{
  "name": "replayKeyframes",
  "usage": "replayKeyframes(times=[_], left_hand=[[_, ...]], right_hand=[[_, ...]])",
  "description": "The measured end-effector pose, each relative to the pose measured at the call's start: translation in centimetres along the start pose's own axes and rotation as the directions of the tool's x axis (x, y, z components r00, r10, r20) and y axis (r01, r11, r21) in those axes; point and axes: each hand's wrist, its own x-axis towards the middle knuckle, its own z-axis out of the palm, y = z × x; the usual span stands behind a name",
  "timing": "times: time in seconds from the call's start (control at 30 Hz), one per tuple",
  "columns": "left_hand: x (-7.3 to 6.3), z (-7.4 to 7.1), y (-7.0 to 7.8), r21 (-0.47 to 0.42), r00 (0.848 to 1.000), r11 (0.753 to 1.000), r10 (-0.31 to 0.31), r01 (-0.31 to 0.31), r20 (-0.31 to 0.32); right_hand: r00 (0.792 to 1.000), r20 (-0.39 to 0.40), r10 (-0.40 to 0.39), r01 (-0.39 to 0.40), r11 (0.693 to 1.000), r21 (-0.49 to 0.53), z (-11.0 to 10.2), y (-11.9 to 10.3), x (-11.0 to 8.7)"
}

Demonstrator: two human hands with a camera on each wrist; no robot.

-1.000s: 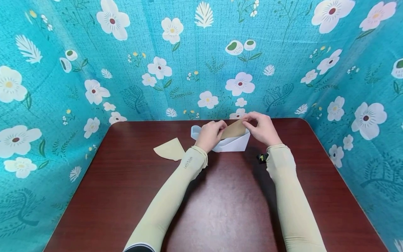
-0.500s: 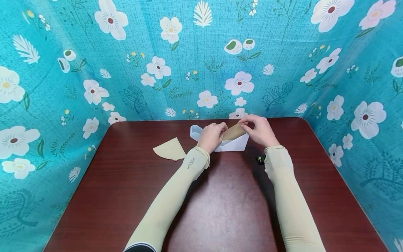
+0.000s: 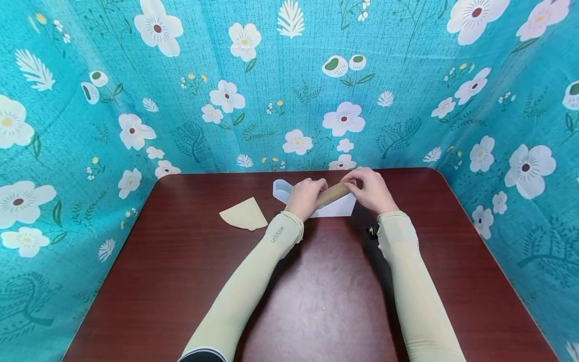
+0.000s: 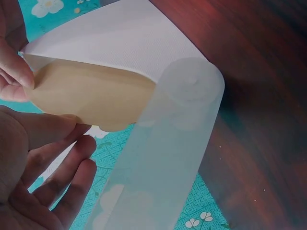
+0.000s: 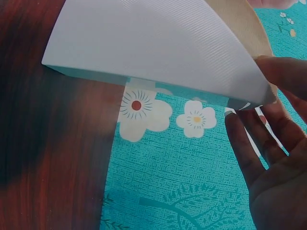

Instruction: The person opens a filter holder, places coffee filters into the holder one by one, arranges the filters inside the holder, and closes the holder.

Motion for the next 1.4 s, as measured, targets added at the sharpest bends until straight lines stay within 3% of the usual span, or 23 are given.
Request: replayKeyframes(times=[0.3,0.93,1.4], left_hand=[[0.1,0.6,0.0,0.027,1.000,1.000,0.006,-0.006,-0.010],[0.3,2.1,0.1,0.103,1.000,0.994,-0.023,0.021,0.020],[0.4,1.9,0.1,0.114,1.000,0.993,-0.021,0.021,0.006]], right_hand=[[1.000,0.008,-0.008,0.008,1.000,-0.015,0.2,0.4,0.0],[0.998,0.032,0.061,-0.060,0.997,-0.044,1.1,0.4,-0.2],[0.995,0.039,0.089,-0.088,0.995,-0.039,1.4,0.2,-0.1]])
